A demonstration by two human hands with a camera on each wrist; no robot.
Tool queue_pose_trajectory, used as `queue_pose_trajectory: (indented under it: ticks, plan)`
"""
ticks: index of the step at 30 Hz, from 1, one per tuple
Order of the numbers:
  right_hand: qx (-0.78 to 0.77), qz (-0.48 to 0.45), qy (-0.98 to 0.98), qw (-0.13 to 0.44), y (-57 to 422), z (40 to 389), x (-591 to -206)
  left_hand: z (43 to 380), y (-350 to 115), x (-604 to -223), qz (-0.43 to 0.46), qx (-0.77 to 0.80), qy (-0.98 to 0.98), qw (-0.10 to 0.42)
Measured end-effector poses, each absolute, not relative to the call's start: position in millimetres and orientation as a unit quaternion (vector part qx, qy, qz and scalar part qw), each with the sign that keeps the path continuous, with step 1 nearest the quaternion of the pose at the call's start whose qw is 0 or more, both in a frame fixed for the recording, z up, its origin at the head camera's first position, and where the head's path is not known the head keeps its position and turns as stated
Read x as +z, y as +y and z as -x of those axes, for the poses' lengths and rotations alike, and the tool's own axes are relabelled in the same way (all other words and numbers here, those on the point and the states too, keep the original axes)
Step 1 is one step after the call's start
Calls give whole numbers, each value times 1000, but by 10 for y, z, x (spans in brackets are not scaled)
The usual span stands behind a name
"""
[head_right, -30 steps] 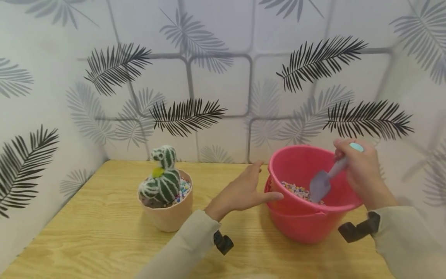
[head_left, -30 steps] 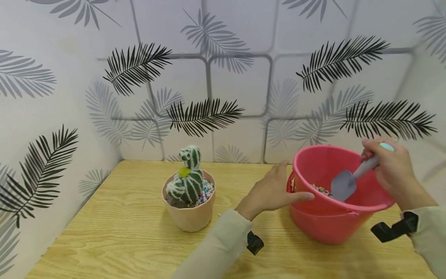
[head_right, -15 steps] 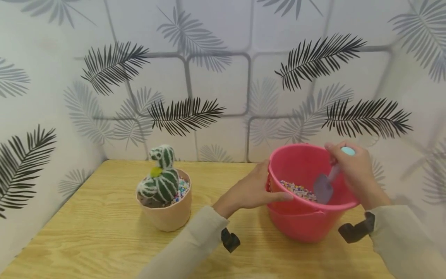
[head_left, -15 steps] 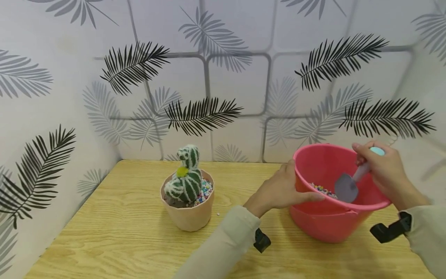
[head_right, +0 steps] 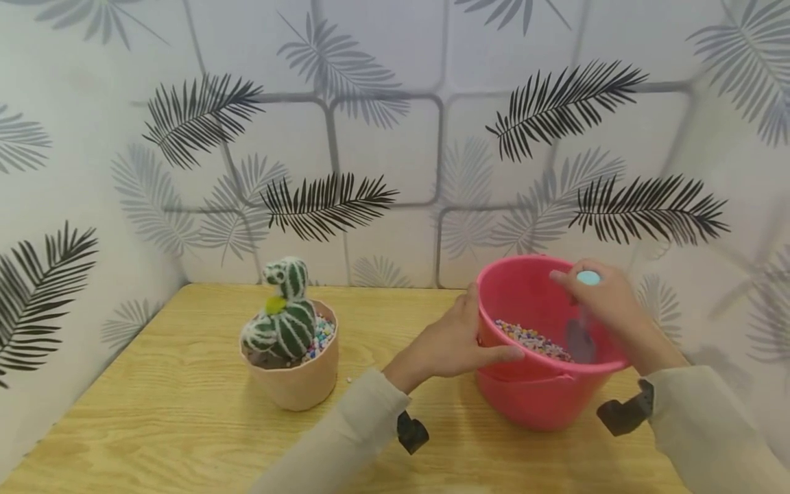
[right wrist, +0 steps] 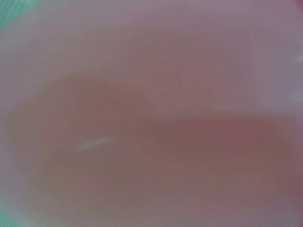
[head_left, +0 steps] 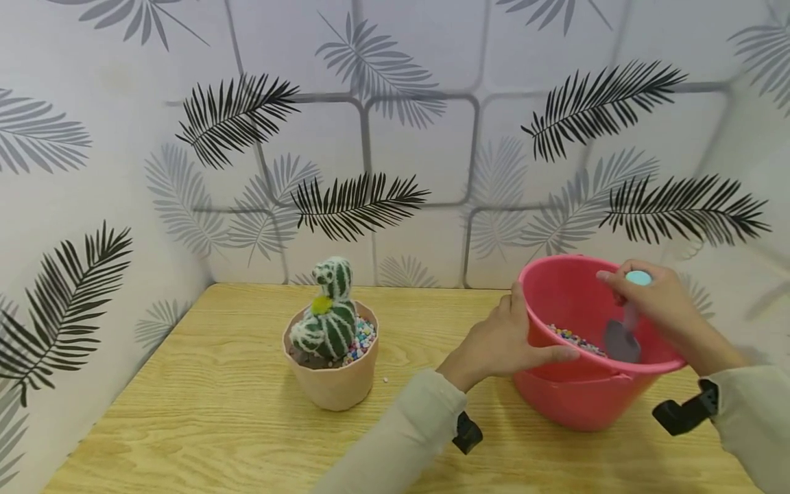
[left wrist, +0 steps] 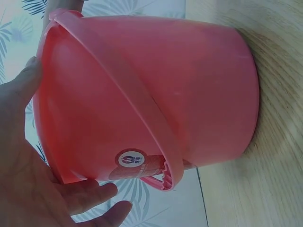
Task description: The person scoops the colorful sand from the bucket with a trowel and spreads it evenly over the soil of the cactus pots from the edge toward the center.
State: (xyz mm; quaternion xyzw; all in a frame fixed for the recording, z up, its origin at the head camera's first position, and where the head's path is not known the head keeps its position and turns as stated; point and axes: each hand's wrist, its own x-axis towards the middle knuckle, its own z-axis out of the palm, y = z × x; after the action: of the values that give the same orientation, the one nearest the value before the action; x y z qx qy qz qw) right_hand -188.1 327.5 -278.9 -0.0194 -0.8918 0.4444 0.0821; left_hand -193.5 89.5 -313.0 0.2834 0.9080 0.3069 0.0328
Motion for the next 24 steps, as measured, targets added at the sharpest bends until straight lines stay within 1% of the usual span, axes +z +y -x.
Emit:
queue_pose_trajectory:
  ticks: [2,5,8,12,17,20,24]
  plan:
    - [428,17,-901,62,3265,1875,-2794,1929,902,-3137,-283,303,909,30]
    - [420,6,-906,51,3257,1878,-2800,1925,908,-3138,-284,299,911,28]
    - [434,-17,-900,20,3251,1894,-2805,1925,910,-3123,-280,292,914,34]
    - [470,-46,-881,-30,3249,1890,-2819,1921,918,-3109,-281,287,915,40]
    - [530,-50,-844,-64,3107,1837,-2834,1907,924,-3107,-287,275,917,47]
    - [547,-42,-833,-65,2999,1804,-2814,1909,922,-3086,-289,258,921,43]
    - [592,-29,-805,-25,2967,1772,-2809,1914,930,-3075,-292,257,920,41]
